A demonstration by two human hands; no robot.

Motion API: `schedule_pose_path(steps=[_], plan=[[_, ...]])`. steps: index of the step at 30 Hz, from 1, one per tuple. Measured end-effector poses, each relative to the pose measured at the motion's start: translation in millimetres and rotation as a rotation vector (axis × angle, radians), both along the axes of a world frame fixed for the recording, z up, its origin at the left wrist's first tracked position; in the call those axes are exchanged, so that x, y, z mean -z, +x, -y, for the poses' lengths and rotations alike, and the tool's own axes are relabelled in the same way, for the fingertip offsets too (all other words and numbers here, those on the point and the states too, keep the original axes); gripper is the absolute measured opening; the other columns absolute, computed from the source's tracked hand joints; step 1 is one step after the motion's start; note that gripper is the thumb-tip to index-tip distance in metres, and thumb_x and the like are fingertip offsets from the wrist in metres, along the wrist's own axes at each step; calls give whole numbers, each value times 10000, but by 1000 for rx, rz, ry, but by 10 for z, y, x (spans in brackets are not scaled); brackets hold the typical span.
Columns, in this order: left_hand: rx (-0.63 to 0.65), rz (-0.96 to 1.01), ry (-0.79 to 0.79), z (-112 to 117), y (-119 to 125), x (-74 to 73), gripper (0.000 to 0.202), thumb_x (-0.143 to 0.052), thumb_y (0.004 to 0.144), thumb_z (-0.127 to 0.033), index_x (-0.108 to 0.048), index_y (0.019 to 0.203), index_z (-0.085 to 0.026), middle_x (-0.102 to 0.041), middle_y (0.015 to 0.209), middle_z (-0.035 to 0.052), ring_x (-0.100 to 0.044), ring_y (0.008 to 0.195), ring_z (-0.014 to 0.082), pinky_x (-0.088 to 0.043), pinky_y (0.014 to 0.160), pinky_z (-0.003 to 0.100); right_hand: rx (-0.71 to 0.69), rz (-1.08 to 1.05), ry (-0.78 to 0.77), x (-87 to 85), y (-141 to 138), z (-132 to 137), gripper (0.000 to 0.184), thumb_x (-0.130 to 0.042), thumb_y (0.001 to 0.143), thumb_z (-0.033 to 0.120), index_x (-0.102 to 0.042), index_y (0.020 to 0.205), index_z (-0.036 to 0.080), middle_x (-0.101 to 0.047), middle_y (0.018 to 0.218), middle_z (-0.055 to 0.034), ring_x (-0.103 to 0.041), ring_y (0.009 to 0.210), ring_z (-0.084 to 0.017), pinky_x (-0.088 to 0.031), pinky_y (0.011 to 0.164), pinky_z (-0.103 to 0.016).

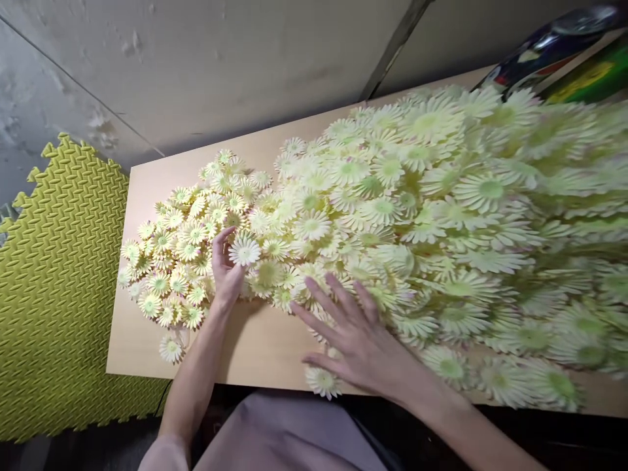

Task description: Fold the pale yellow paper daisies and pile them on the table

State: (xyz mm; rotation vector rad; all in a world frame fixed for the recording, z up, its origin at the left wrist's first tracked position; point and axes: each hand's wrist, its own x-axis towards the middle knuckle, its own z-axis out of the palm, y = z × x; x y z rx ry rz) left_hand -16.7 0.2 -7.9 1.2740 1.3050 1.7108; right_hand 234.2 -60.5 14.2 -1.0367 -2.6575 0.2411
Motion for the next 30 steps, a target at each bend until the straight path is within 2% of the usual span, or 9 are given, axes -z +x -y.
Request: schedule_pose_path(steps=[2, 5, 9, 14, 17, 21, 25, 27, 30], plan=[[-2, -26, 37, -5, 20, -8, 627, -852, 674, -245, -564, 1227, -318, -569, 1306, 46, -549, 1246, 235, -492, 1036, 410, 27, 43, 18, 180, 17, 78, 792, -574, 838, 659, -337, 1531, 358, -303, 1616, -105, -255, 1499, -389, -242, 1159, -657], [-13, -43, 38, 4, 31, -21, 680, -889, 625, -284, -557, 1218, -308, -552, 1300, 60, -549, 1217, 239, -520, 979, 381, 150, 72, 66, 301, 31, -114, 714, -553, 922, 493, -263, 1558, 347, -250, 1640, -102, -199, 1520, -375, -239, 1166, -631], [-31, -101, -37, 11, 12, -8, 602, -831, 707, -309, -554, 1241, -310, -520, 1293, 84, -568, 1116, 226, -568, 740, 296, 292, 28, 146, 231, -25, -566, 727, -574, 912, 300, -254, 1565, 319, -228, 1644, -136, -253, 1479, -431, -275, 1110, -666], [-140, -417, 135, -26, -25, 51, 610, -830, 703, -248, -598, 1263, -314, -526, 1192, 59, -550, 1131, 215, -554, 930, 367, 482, -124, 141, 14, -286, -837, 705, -604, 842, 240, -379, 1508, 287, -291, 1606, -145, -314, 1395, -475, -259, 1058, -696], [-123, -463, 202, -25, -43, 75, 686, -847, 684, -237, -577, 1309, -323, -565, 1224, 58, -585, 1133, 217, -545, 973, 400, 478, -210, 62, -134, -453, -862, 757, -626, 816, 335, -351, 1517, 262, -280, 1602, -134, -285, 1381, -486, -229, 1067, -686], [-37, -306, 186, 19, -46, 72, 691, -836, 705, -257, -564, 1336, -326, -616, 1303, 60, -587, 1247, 242, -521, 1048, 438, 418, -312, 12, -268, -565, -879, 781, -644, 782, 531, -427, 1474, 241, -294, 1600, -110, -281, 1368, -460, -235, 1087, -654], [34, -210, 162, 58, 12, 4, 651, -854, 680, -248, -630, 1289, -299, -686, 1256, 68, -640, 1198, 245, -532, 1048, 446, 325, -557, -42, -274, -604, -964, 651, -596, 790, 654, -635, 1282, 230, -522, 1439, -125, -424, 1296, -385, -329, 1080, -598], [35, -233, 170, 69, 65, -65, 624, -870, 649, -222, -673, 1238, -288, -732, 1183, 68, -685, 1121, 251, -568, 993, 447, 228, -755, -173, -230, -631, -1031, 549, -540, 834, 666, -709, 1126, 232, -668, 1224, -120, -554, 1182, -332, -422, 1027, -566], [41, -274, 188, 69, 153, -191, 498, -849, 673, -194, -728, 1146, -292, -770, 1097, 55, -735, 1006, 252, -614, 904, 444, 137, -1082, -470, -136, -679, -1117, 449, -539, 884, 616, -734, 981, 223, -738, 1001, -91, -675, 979, -260, -548, 884, -470]])
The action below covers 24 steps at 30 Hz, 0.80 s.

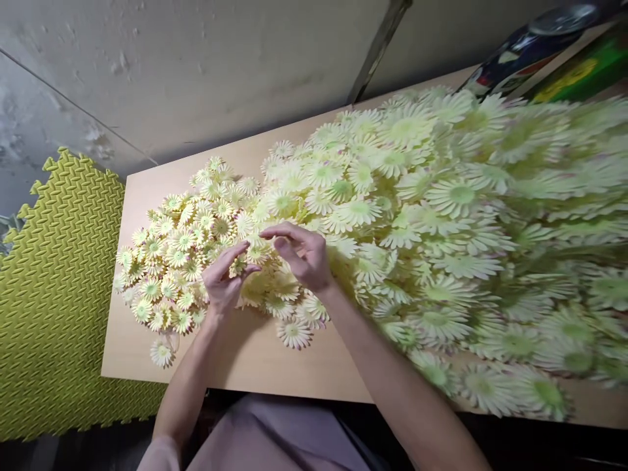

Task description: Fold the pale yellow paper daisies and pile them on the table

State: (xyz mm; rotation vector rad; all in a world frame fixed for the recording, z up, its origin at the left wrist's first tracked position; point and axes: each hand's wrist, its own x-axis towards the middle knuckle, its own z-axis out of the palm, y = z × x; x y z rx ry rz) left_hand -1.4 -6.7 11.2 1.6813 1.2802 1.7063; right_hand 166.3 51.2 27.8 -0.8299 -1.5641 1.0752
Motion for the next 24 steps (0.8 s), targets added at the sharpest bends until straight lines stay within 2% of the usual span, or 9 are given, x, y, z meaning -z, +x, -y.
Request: schedule_pose_path(steps=[3, 5, 9, 11, 13, 16, 18, 21, 24], plan=[[23, -51, 19, -61, 68, -95, 418, -786, 747, -165, -732, 1136, -310, -775, 1085, 36, -746, 980, 235, -623, 891, 433, -81, -212, -198, 88, -31, -38, 414, -593, 873, 592, -743, 963, 217, -749, 974, -90, -704, 902, -234, -590, 796, -403], [34, -117, 45, -147, 92, -112, 455, -752, 778, -140, -700, 1190, -325, -764, 1121, 32, -733, 1030, 228, -617, 914, 439, -176, -269, -292, 134, -38, -45, 439, -638, 832, 613, -741, 998, 220, -753, 971, -89, -714, 897, -236, -605, 794, -394], [146, -289, 82, -328, 86, -28, 578, -749, 773, -121, -624, 1295, -336, -709, 1251, 55, -590, 1288, 261, -567, 1009, 486, -334, -263, -405, 211, -40, -61, 548, -809, 660, 596, -725, 1055, 225, -754, 967, -76, -723, 878, -241, -625, 763, -373], [197, -335, 52, -364, 60, 35, 579, -720, 802, -124, -596, 1328, -333, -681, 1297, 69, -560, 1320, 264, -531, 1054, 509, -350, -250, -423, 245, -42, -75, 552, -876, 580, 545, -740, 1008, 223, -755, 923, -59, -727, 858, -244, -628, 724, -355], [188, -335, 43, -363, 19, 80, 608, -736, 793, -147, -576, 1352, -327, -666, 1316, 81, -558, 1318, 273, -546, 1035, 501, -351, -269, -467, 276, -45, -90, 542, -894, 568, 504, -751, 1011, 225, -758, 906, -45, -735, 849, -246, -631, 714, -354], [160, -318, 23, -337, -61, 93, 672, -834, 700, -247, -603, 1329, -302, -673, 1293, 100, -576, 1289, 297, -556, 1019, 497, -295, -305, -533, 311, -47, -109, 535, -909, 564, 444, -768, 1027, 217, -773, 892, -43, -747, 796, -237, -636, 696, -347], [187, -308, 6, -326, -110, 84, 746, -886, 618, -319, -619, 1314, -285, -681, 1276, 113, -604, 1248, 305, -542, 1032, 505, -243, -314, -537, 323, -46, -117, 468, -925, 542, 404, -794, 947, 209, -779, 821, -42, -744, 727, -223, -631, 664, -327], [251, -269, -8, -319, -156, 88, 821, -907, 558, -358, -612, 1322, -302, -696, 1256, 110, -646, 1180, 295, -552, 1009, 495, -246, -336, -552, 317, -41, -119, 325, -921, 563, 367, -811, 832, 224, -772, 722, -33, -724, 631, -191, -612, 607, -293], [250, -182, -1, -310, -173, 109, 700, -881, 615, -304, -647, 1274, -331, -734, 1176, 82, -686, 1098, 252, -592, 938, 432, -266, -324, -560, 310, -37, -118, 276, -928, 551, 340, -812, 778, 233, -766, 697, -22, -696, 576, -165, -585, 553, -266]])
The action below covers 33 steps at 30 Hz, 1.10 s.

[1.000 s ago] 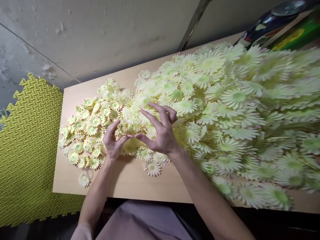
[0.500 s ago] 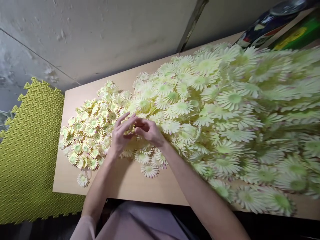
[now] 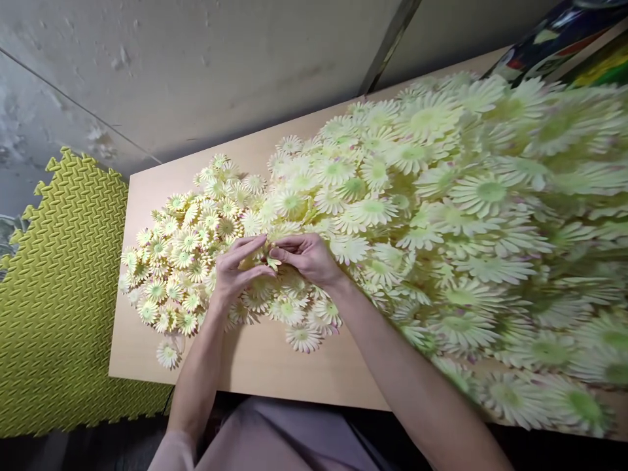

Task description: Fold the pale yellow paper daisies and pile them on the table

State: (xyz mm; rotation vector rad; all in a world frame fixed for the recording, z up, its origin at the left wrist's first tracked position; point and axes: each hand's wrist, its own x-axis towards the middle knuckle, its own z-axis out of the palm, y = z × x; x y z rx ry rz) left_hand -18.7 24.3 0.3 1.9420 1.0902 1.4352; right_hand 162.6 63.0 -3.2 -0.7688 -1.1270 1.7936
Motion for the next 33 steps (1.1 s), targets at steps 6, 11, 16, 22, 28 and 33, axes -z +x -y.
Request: schedule_pose_path(steps=[6, 11, 16, 22, 28, 33], plan=[[-36, -72, 98, 19, 18, -40, 661, -863, 647, -292, -652, 1273, -263, -742, 1137, 97, -708, 1042, 203, -609, 911, 367, -65, 48, 49, 56, 21, -29, 330, -892, 608, 413, -808, 841, 196, -750, 717, -18, -696, 648, -166, -566, 582, -261], [-151, -260, 255, 33, 110, -48, 580, -760, 795, -241, -584, 1343, -174, -743, 1119, 134, -714, 1020, 187, -617, 873, 314, -117, 60, 63, 49, 40, -33, 384, -788, 709, 547, -743, 666, 168, -656, 607, -4, -651, 597, -150, -549, 557, -259], [-249, -243, 303, 70, 177, -7, 435, -674, 847, -126, -613, 1278, -148, -750, 1071, 120, -721, 990, 174, -611, 851, 274, -167, -55, -48, 43, 20, -18, 484, -630, 815, 650, -760, 798, 184, -717, 727, -55, -684, 632, -177, -597, 607, -324], [-144, -164, 201, 103, 171, 64, 440, -601, 907, -156, -533, 1333, -242, -704, 1202, 100, -654, 1188, 212, -557, 1014, 422, -235, 4, 43, -35, 27, -42, 481, -724, 757, 603, -771, 881, 140, -720, 747, -61, -670, 630, -152, -574, 602, -269], [15, -14, 70, 90, 110, 33, 861, -781, 777, -187, -315, 1492, -303, -619, 1357, 139, -635, 1236, 251, -556, 1021, 445, -221, -11, 6, 6, 43, -98, 393, -870, 642, 435, -798, 920, 167, -759, 784, -40, -711, 696, -156, -576, 652, -244], [82, 51, 2, 36, -24, 67, 967, -844, 674, -344, -356, 1509, -305, -587, 1416, 143, -602, 1276, 298, -561, 1025, 472, -8, -16, -55, 86, 3, -108, 292, -936, 530, 298, -813, 783, 223, -778, 743, -35, -708, 617, -157, -590, 574, -255]])
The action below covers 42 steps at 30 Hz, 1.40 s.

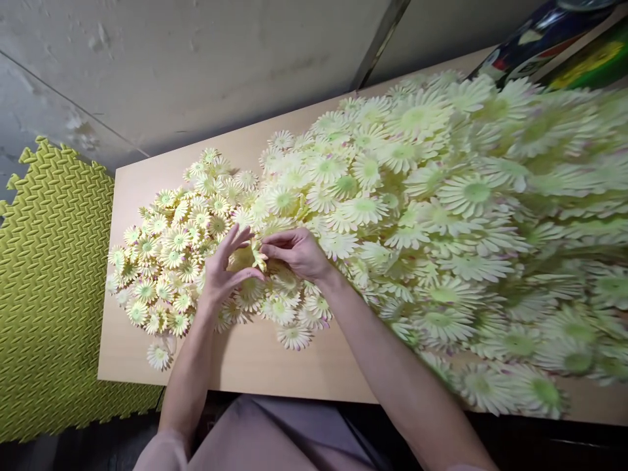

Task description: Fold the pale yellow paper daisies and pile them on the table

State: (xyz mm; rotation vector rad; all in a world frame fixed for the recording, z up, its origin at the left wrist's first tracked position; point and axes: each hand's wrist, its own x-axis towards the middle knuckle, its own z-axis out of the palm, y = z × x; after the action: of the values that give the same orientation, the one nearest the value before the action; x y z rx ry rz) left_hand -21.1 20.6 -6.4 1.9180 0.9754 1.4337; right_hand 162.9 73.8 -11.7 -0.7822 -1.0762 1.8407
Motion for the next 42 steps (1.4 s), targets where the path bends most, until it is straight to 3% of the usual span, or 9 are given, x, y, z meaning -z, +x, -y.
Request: schedule_pose_path(steps=[4, 8, 12, 15, 19, 26, 34, 38, 42], plan=[[61, 73, -105, -14, -4, 31, 703, -749, 775, -400, -506, 1426, -294, -597, 1412, 118, -637, 1230, 272, -571, 1005, 413, 55, -82, -23, -10, -18, -2, 296, -956, 477, 267, -808, 733, 254, -776, 718, -14, -709, 609, -140, -605, 605, -242], [-25, -20, -86, 3, 71, -33, 523, -713, 837, -279, -597, 1347, -283, -655, 1342, 101, -628, 1234, 248, -525, 1044, 419, -12, -67, 13, -11, -8, -10, 398, -960, 474, 300, -812, 837, 231, -787, 818, -40, -750, 750, -186, -633, 760, -304], [-127, -40, 48, 10, 138, -46, 450, -637, 881, -149, -625, 1312, -277, -692, 1283, 87, -632, 1217, 210, -555, 996, 399, -109, -14, 23, -40, 25, 10, 523, -889, 592, 476, -784, 1026, 203, -776, 1012, -89, -753, 891, -223, -632, 813, -322], [-102, -93, 140, 2, 176, 6, 455, -520, 917, -63, -624, 1306, -273, -659, 1337, 82, -579, 1306, 208, -518, 1068, 455, -222, 35, 54, -89, 51, 31, 624, -772, 678, 618, -750, 1125, 184, -754, 1097, -108, -747, 918, -235, -634, 783, -310], [-52, -183, 188, -25, 190, 32, 530, -524, 904, -27, -559, 1370, -276, -621, 1387, 94, -497, 1388, 222, -515, 1084, 478, -233, 73, 105, -104, 50, 29, 563, -877, 597, 494, -772, 1048, 174, -777, 945, -74, -746, 840, -211, -620, 729, -272], [-13, -129, 112, -67, 33, 34, 750, -799, 739, -331, -495, 1424, -303, -574, 1439, 99, -566, 1321, 260, -493, 1118, 486, -97, -44, -4, -20, 7, 17, 345, -919, 579, 322, -806, 878, 192, -769, 754, -35, -719, 633, -171, -624, 597, -279], [78, 163, -189, -18, 20, 71, 679, -553, 811, -654, -583, 1366, -265, -640, 1362, 108, -620, 1255, 267, -542, 1043, 401, -29, -53, 25, -56, 22, 17, 183, -894, 636, 296, -799, 764, 206, -720, 629, -10, -632, 476, -126, -550, 461, -243], [89, 159, -201, -8, 101, -17, 425, -700, 833, -422, -678, 1243, -313, -691, 1293, 63, -619, 1257, 247, -502, 1090, 440, -112, -25, 72, -80, 35, 19, 211, -881, 656, 339, -802, 793, 200, -710, 616, -5, -627, 478, -122, -542, 477, -238], [-62, 182, -296, 47, 176, -43, 458, -715, 844, -307, -627, 1292, -273, -700, 1260, 88, -677, 1153, 209, -585, 961, 362, -125, 80, 83, -99, 24, 46, 283, -841, 686, 453, -799, 802, 198, -733, 667, -18, -675, 534, -159, -590, 527, -272]])
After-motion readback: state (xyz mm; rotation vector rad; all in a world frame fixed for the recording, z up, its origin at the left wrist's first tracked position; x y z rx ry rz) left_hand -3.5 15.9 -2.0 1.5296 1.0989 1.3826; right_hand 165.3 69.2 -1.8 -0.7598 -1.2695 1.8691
